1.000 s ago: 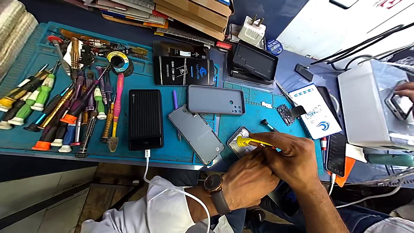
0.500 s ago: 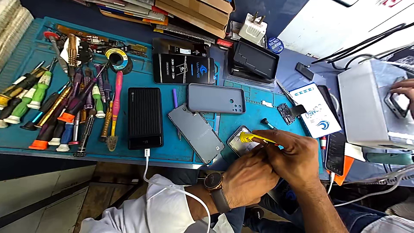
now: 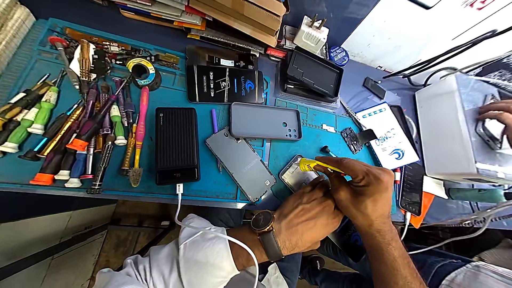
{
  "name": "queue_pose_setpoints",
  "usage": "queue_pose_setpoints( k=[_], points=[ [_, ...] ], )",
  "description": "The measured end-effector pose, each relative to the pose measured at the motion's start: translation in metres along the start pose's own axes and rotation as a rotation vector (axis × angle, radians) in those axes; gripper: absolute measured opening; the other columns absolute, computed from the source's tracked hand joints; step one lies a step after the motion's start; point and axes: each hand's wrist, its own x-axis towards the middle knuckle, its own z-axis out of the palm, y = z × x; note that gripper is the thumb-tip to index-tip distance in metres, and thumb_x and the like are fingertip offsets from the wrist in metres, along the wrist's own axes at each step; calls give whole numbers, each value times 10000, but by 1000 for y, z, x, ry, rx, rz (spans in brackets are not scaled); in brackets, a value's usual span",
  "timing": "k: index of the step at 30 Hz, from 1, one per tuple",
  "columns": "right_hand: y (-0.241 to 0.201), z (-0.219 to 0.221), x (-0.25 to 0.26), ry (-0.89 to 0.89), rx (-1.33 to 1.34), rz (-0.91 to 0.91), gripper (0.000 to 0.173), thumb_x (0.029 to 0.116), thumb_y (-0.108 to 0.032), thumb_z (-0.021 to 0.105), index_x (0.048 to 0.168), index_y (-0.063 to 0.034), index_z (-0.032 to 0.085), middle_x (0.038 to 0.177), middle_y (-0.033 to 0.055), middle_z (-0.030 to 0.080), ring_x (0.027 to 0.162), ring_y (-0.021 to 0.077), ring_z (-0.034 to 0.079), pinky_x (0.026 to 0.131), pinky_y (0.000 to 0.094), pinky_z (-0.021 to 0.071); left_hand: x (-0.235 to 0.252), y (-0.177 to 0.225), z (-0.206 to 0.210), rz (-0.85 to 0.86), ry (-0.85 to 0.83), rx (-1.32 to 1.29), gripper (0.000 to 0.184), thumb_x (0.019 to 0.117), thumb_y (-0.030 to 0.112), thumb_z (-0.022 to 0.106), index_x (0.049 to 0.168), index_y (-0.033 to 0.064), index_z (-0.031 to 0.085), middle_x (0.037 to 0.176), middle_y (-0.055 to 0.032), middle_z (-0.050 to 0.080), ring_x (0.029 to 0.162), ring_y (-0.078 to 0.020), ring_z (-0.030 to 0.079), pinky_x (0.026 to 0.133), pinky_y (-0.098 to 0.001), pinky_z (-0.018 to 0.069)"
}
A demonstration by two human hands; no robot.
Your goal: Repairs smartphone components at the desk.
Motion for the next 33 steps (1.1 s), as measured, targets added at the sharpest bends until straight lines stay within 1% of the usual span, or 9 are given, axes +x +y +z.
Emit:
queue_pose_setpoints(
  k=[2, 5, 9, 13, 20, 25, 28, 30, 33],
  points=[
    [1, 1, 0, 5, -2, 10, 202, 922, -130, 637, 1030, -137, 808, 925, 1, 779, 809, 79, 724, 684, 301, 581, 0, 0, 0, 0, 7, -6, 473, 783, 122, 780, 1239, 75, 661, 1275, -122, 653, 1325, -304, 524, 1187, -444, 350],
    [2, 1, 0, 12, 1, 17, 189, 934, -135, 642, 1030, -131, 806, 928, 3, 779, 817, 75, 726, 701, 291, 586, 1, -1, 0, 3, 5, -21, 507, 763, 126, 797, 1250, 83, 661, 1288, -123, 651, 1336, -307, 518, 1192, -455, 348],
    [3, 1, 1, 24, -25, 26, 189, 942, -159, 643, 1036, -134, 805, 908, 4, 775, 783, 78, 714, 666, 305, 566, 2, -1, -1, 5, -12, -25, 486, 770, 118, 791, 1238, 81, 665, 1266, -116, 659, 1318, -310, 533, 1196, -467, 340],
    [5, 1, 1, 33, -26, 29, 182, 944, -160, 648, 1029, -132, 806, 900, 10, 775, 776, 90, 716, 663, 317, 568, 2, -1, -3, 2, -27, -31, 509, 771, 113, 792, 1260, 81, 655, 1286, -111, 650, 1318, -305, 531, 1197, -471, 336],
    [6, 1, 2, 48, -39, 52, 179, 945, -158, 658, 1040, -126, 806, 902, 26, 775, 782, 104, 720, 668, 336, 567, 2, -1, -3, 7, -27, -29, 504, 744, 115, 812, 1227, 83, 671, 1270, -114, 652, 1303, -310, 538, 1198, -467, 338],
    [6, 1, 4, 54, -41, 65, 171, 946, -165, 671, 1041, -118, 805, 916, 32, 779, 800, 100, 726, 690, 327, 575, 2, -2, -4, 3, -31, -33, 547, 736, 128, 822, 1256, 80, 660, 1296, -123, 642, 1312, -316, 534, 1202, -472, 333],
    [7, 2, 5, 65, -60, 64, 171, 938, -142, 666, 1035, -117, 805, 902, 38, 777, 787, 107, 726, 682, 328, 570, 2, -2, -2, -1, -26, -40, 563, 751, 122, 811, 1286, 78, 642, 1324, -124, 624, 1328, -319, 518, 1206, -473, 327],
    [7, 2, 5, 64, -68, 63, 167, 943, -155, 669, 1035, -122, 805, 899, 36, 777, 784, 108, 727, 676, 333, 572, 2, -2, -2, -3, -29, -38, 585, 747, 127, 814, 1301, 78, 633, 1334, -121, 619, 1334, -319, 511, 1208, -471, 324],
    [7, 1, 4, 70, -70, 68, 165, 944, -169, 678, 1036, -120, 806, 907, 41, 779, 796, 112, 728, 686, 337, 572, 2, -3, -1, -4, -22, -59, 576, 743, 124, 816, 1290, 84, 641, 1319, -118, 627, 1331, -318, 513, 1211, -471, 321]
  ],
)
